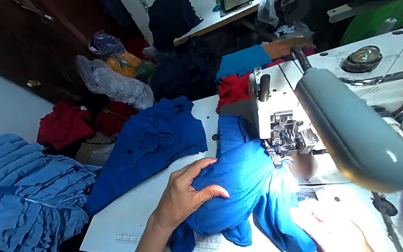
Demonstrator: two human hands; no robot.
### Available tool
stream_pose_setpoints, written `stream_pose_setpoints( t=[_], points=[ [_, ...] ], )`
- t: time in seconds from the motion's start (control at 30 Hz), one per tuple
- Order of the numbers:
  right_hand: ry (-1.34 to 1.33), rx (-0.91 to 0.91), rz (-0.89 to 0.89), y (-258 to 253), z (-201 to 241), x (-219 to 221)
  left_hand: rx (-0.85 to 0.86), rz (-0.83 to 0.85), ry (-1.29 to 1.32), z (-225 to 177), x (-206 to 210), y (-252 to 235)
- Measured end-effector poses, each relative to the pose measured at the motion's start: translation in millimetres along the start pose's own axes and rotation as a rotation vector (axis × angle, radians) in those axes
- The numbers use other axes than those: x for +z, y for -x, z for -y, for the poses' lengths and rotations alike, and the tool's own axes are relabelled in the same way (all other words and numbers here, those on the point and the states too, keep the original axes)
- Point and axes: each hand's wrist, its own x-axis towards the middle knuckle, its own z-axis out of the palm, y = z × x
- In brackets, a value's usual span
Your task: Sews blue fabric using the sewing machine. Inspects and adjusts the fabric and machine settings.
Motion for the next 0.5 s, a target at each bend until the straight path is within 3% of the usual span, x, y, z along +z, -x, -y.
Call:
stream_pose_setpoints(
  t=[0.13, 0.23, 0.3, 0.4, 0.5],
  points=[
    [-0.008, 0.033, -0.005, 5, 1, -2, 0.061, 0.211, -0.054, 17, -19, -32],
    [-0.01, 0.015, -0.029, 2, -3, 1, 0.076, 0.106, -0.436, 15, -28, -55],
    [-0.028, -0.053, -0.069, 1, -14, 3, 0.083, -0.015, -0.579, -14, -17, -52],
    [-0.037, -0.11, -0.067, 2, -24, 0, 0.296, -0.197, -0.332, -66, 29, -9],
    [-0.068, -0.07, -0.048, 4, -22, -5, 0.253, -0.226, -0.2, -86, 80, 33]
  ],
)
